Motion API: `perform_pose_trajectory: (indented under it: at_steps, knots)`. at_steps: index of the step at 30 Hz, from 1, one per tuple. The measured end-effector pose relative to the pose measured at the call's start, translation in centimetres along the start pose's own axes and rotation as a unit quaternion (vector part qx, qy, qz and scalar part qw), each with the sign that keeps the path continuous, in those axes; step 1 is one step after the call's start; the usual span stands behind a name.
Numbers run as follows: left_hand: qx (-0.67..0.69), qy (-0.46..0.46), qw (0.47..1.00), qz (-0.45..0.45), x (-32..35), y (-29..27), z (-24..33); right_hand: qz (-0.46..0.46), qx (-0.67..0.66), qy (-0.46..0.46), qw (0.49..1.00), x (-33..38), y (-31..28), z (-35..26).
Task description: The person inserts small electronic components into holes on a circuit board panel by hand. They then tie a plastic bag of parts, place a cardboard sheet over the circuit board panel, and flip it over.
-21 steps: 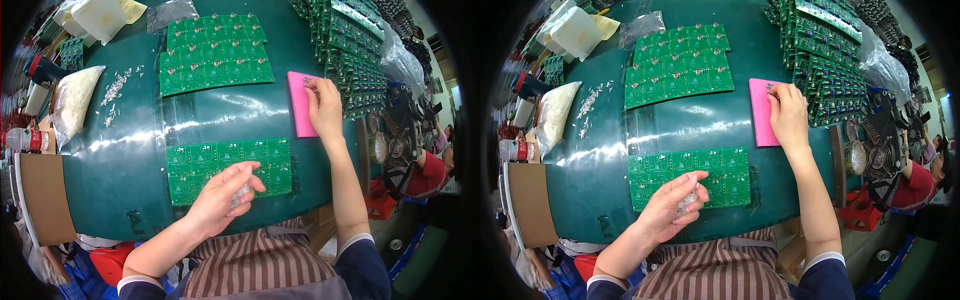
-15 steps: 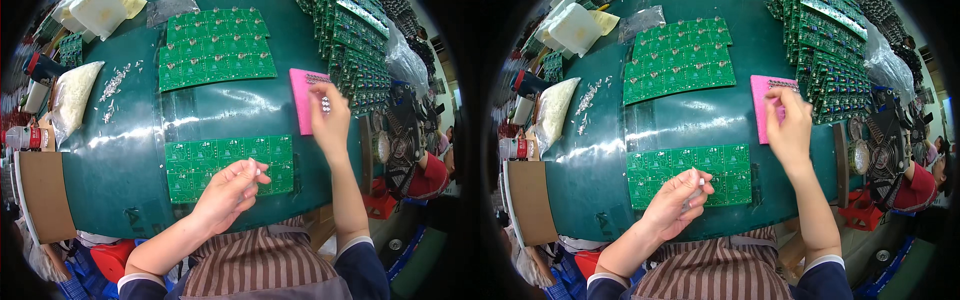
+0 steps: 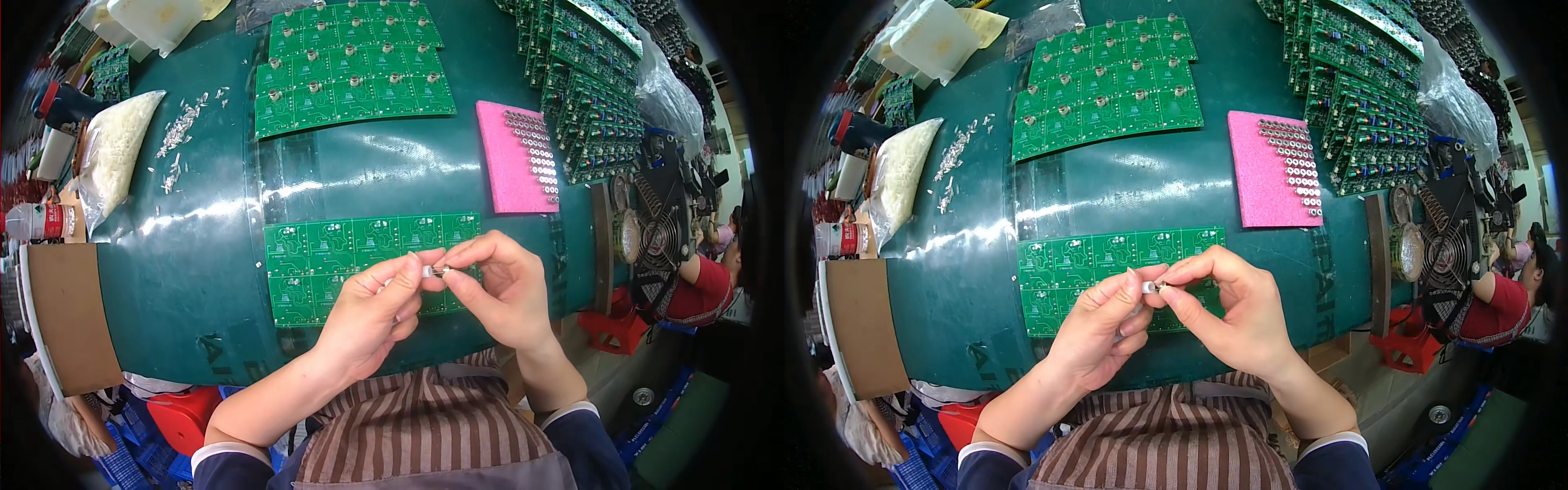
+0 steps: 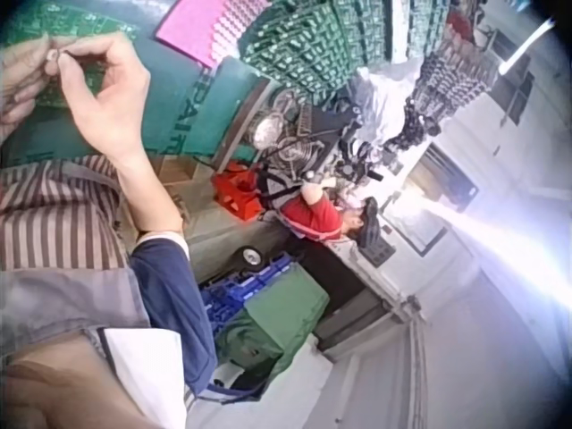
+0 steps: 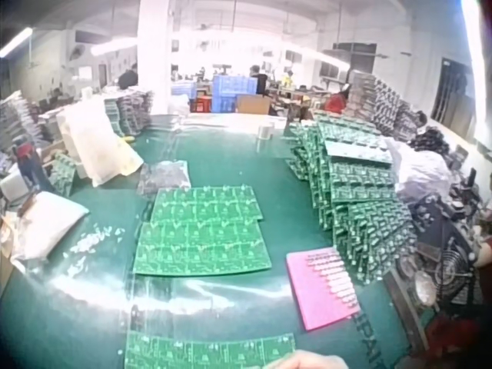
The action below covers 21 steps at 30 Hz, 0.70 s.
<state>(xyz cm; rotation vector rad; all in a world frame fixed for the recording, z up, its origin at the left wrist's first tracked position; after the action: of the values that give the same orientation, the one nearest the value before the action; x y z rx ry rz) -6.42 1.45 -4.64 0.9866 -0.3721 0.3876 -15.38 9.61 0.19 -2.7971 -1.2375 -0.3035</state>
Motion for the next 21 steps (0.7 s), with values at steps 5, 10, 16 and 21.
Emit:
perform_pose_trajectory:
  at_steps: [5,10,16,21]
  knots:
    - [-0.048,0.020,0.999,0.015,-0.1,-0.3,0.2,0.009,0.019,-0.002,1.000,-0.1,0.2,-0.1]
    - [-0.099,0.032,0.995,-0.004,0.1,-0.6,0.5,0.007,-0.026,0.043,0.999,0.3,0.5,1.0]
    - [-0.110,0.024,0.993,0.040,0.7,-0.8,0.4,0.125,0.192,-0.071,0.971,-1.0,-2.0,-0.5]
    - [-0.086,0.021,0.995,0.035,1.1,-1.0,0.9,0.135,0.217,-0.035,0.966,-2.9,-4.1,0.6]
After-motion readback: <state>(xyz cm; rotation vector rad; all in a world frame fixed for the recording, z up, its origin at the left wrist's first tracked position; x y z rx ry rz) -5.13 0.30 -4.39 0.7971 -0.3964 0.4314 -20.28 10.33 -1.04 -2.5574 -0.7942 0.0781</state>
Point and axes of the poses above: each hand's wrist, its own x-axis away from the middle knuckle, its own y-axis out of the palm, z = x × y, the point moved 7 cm from there along -x, towards the middle knuckle, and after that the axes turned 11 degrees about y, right-handed, at the moved point
